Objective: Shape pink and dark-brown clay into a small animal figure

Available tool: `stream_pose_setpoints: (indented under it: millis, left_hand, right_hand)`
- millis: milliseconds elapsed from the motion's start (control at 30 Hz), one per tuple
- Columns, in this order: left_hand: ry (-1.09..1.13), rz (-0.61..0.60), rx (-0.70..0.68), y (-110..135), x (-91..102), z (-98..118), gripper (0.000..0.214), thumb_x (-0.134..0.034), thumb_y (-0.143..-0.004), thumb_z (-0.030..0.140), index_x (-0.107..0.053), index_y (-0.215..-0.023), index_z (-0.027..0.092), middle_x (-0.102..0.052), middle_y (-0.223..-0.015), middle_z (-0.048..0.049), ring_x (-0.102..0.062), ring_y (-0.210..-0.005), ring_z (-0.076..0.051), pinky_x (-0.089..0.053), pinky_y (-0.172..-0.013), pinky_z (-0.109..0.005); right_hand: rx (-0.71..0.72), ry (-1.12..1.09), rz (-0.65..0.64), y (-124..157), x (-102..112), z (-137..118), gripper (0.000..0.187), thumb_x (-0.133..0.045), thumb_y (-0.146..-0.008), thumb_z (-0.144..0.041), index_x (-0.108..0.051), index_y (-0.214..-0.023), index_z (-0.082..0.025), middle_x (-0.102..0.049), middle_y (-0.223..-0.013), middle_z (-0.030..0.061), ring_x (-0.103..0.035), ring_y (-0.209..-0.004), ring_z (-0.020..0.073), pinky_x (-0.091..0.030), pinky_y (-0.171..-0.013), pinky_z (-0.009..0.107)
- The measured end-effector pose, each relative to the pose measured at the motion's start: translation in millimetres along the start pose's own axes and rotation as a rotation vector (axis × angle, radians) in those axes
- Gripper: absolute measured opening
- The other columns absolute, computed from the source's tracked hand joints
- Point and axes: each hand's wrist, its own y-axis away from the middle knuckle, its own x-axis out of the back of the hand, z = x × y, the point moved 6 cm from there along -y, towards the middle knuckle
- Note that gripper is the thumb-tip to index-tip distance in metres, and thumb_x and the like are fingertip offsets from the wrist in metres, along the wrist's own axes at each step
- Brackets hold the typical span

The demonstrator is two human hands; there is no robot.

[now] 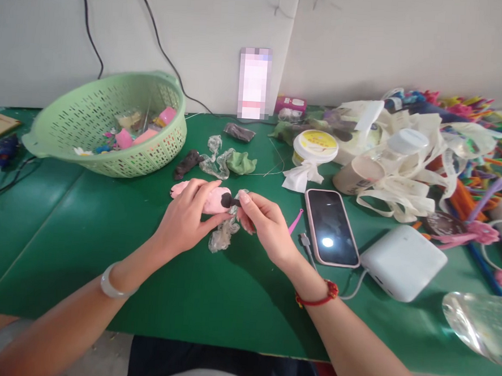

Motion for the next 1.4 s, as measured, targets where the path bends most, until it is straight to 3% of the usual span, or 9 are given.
stream_pose_setpoints:
  millis: [367,633,800,967,1133,1200,1267,1333,1400]
  left_hand:
    - [0.121,-0.027,0.086,1.0,-1.4,-5.8,0.056,-0.057,-0.095,0.058,-0.052,-0.132,0.015,-0.063,-0.116,-0.014,-0.065,-0.104,-0.026,-0.053,-0.077,-0.035]
    - [0.55,0.068,0.429,3.4,-6.3,-23.2,0.054,-0.083,-0.076,0.049,-0.05,-0.108,0.02,-0.061,-0.104,-0.0071,-0.063,-0.094,-0.02,-0.052,-0.076,-0.031]
    - [0.907,0.02,0.706,3.9,-16.9,-31.7,0.057,-0.08,-0.073,0.059,-0.055,-0.103,0.018,-0.058,-0.083,0.0004,-0.055,-0.065,-0.01,-0.045,-0.057,-0.024]
    - [1.072,-0.016,0.783,1.8,-19.4,-29.7,0.059,-0.071,-0.074,0.074,-0.05,-0.084,0.02,-0.042,-0.059,0.0074,-0.038,-0.047,-0.007,-0.032,-0.045,-0.024]
    - [1.099,0.033,0.684,4.1,-17.8,-27.1,0.053,-0.057,-0.088,0.072,-0.041,-0.081,0.022,-0.042,-0.064,0.0049,-0.039,-0.055,-0.009,-0.036,-0.052,-0.026]
    - [1.08,0.016,0.696,7.3,-20.8,-28.7,0.051,-0.056,-0.089,0.071,-0.042,-0.088,0.022,-0.048,-0.075,0.0022,-0.043,-0.059,-0.01,-0.039,-0.054,-0.027]
    - [1.024,-0.026,0.725,10.1,-24.6,-30.9,0.05,-0.062,-0.087,0.066,-0.043,-0.096,0.021,-0.053,-0.086,-0.0009,-0.049,-0.065,-0.01,-0.042,-0.054,-0.027]
    - [0.983,-0.05,0.729,10.8,-26.7,-32.1,0.047,-0.067,-0.086,0.059,-0.044,-0.099,0.021,-0.055,-0.093,-0.0026,-0.053,-0.069,-0.011,-0.044,-0.055,-0.026]
    - [0.972,-0.073,0.722,10.3,-28.1,-31.7,0.043,-0.07,-0.085,0.053,-0.046,-0.099,0.02,-0.056,-0.094,-0.0026,-0.056,-0.071,-0.011,-0.046,-0.057,-0.026]
  right_hand:
    - [-0.043,-0.072,-0.052,-1.7,-0.4,2.1,0.053,-0.053,-0.095,-0.065,-0.06,-0.071,-0.018,-0.053,-0.062,-0.0009,-0.043,-0.053,0.0092,-0.03,-0.051,0.026]
    - [0.013,0.088,-0.032,-1.5,2.7,-3.9,0.053,-0.045,-0.098,-0.065,-0.057,-0.075,-0.019,-0.052,-0.066,-0.0009,-0.044,-0.056,0.0105,-0.034,-0.053,0.027]
    - [0.088,0.537,0.036,-1.9,5.4,-3.6,0.035,-0.064,-0.091,-0.054,-0.059,-0.086,-0.02,-0.056,-0.08,0.0004,-0.042,-0.057,0.01,-0.038,-0.055,0.028]
    - [0.249,0.924,-0.25,10.4,-17.3,-4.0,0.035,-0.083,-0.078,-0.035,-0.063,-0.104,-0.021,-0.06,-0.117,0.0089,-0.059,-0.075,0.0152,-0.05,-0.067,0.031]
    - [0.175,0.885,-0.333,10.5,-16.3,-5.6,0.02,-0.081,-0.079,-0.023,-0.062,-0.082,-0.02,-0.062,-0.084,0.0013,-0.054,-0.062,0.0119,-0.044,-0.057,0.027]
    - [0.122,0.743,-0.24,2.0,-0.5,-9.4,0.02,-0.082,-0.079,-0.029,-0.063,-0.079,-0.02,-0.063,-0.074,0.0,-0.056,-0.06,0.0128,-0.044,-0.055,0.026]
    - [0.199,0.511,0.116,-6.7,33.1,-23.8,0.023,-0.079,-0.081,-0.038,-0.065,-0.088,-0.022,-0.067,-0.08,0.0023,-0.062,-0.067,0.0155,-0.05,-0.059,0.028]
    - [0.327,0.352,0.463,-5.7,66.5,-36.2,0.035,-0.08,-0.08,-0.039,-0.064,-0.108,-0.024,-0.069,-0.109,0.007,-0.069,-0.084,0.0189,-0.056,-0.07,0.032]
    - [0.417,0.318,0.665,-0.5,84.5,-43.7,0.044,-0.083,-0.077,-0.039,-0.063,-0.114,-0.026,-0.062,-0.129,0.0091,-0.069,-0.09,0.0189,-0.057,-0.074,0.034]
